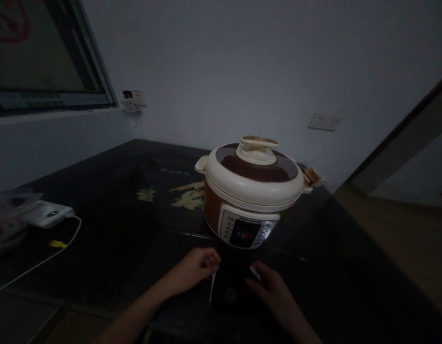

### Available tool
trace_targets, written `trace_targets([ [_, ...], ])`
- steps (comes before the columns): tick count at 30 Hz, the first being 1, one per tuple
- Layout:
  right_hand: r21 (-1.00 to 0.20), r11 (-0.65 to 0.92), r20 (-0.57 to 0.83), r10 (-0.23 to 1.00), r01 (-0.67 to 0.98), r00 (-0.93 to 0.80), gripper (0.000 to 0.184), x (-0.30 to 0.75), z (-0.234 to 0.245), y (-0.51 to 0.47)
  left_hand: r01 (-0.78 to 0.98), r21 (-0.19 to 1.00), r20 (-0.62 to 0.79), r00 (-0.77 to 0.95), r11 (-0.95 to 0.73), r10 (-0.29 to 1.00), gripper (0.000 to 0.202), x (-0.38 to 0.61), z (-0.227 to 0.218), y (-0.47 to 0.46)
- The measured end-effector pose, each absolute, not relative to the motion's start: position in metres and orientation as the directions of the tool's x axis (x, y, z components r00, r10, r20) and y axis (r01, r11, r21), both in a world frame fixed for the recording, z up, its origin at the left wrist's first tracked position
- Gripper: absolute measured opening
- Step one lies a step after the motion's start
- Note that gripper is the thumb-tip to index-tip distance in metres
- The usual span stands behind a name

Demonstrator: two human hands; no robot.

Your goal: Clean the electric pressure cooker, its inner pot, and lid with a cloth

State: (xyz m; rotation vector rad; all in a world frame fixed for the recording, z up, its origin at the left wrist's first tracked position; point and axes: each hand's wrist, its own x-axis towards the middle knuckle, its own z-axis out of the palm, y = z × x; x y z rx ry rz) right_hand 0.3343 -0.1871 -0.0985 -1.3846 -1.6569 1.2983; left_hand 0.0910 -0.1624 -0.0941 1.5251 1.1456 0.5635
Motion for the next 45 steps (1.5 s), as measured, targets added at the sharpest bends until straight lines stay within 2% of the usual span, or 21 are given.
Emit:
trace_targets([
  [3,-0.920,-0.020,-0.097,0.979,0.392,-0.178,0.022,0.347,-0.104,-0.192,0.476,0.878,-0.173,0.409,-0.048,0.896,0.014,0.107,-0.098,-0.159],
  [8,-0.882,0.026,-0.020,0.995,0.470,-0.093,0.031,0.350,-0.110,-0.192,0.590,0.800,-0.164,0.387,-0.107,0.907,0.013,0.116,-0.095,-0.153],
  [17,-0.830,0.119,0.079,0.992,0.545,-0.096,0.029,0.348,-0.122,-0.190,0.735,0.639,-0.113,0.381,-0.226,0.918,0.015,0.117,-0.102,-0.156],
  [24,-0.789,0.100,0.082,0.995,0.606,-0.058,0.029,0.352,-0.124,-0.194,0.756,0.616,-0.075,0.335,-0.220,0.939,0.014,0.105,-0.086,-0.151],
  [27,-0.795,0.105,0.112,0.993,0.598,-0.026,0.027,0.362,-0.119,-0.194,0.713,0.672,0.009,0.259,-0.197,0.966,0.017,0.092,-0.071,-0.149],
  [30,-0.820,0.130,0.184,0.982,0.558,0.042,0.031,0.376,-0.104,-0.189,0.583,0.783,0.177,0.124,-0.215,0.977,0.018,0.082,-0.054,-0.148],
  [34,-0.863,0.195,0.282,0.951,0.466,0.123,0.048,0.386,-0.077,-0.170,0.393,0.871,0.357,-0.095,-0.295,0.929,0.039,0.082,-0.035,-0.138],
  [39,-0.898,0.267,0.329,0.935,0.349,0.130,0.075,0.386,-0.070,-0.130,0.203,0.941,0.287,-0.063,-0.269,0.956,0.072,0.091,-0.027,-0.111],
  [45,-0.929,0.248,0.289,0.950,0.274,0.119,0.084,0.387,-0.085,-0.099,0.185,0.945,0.276,-0.005,-0.270,0.961,0.090,0.094,-0.034,-0.094],
])
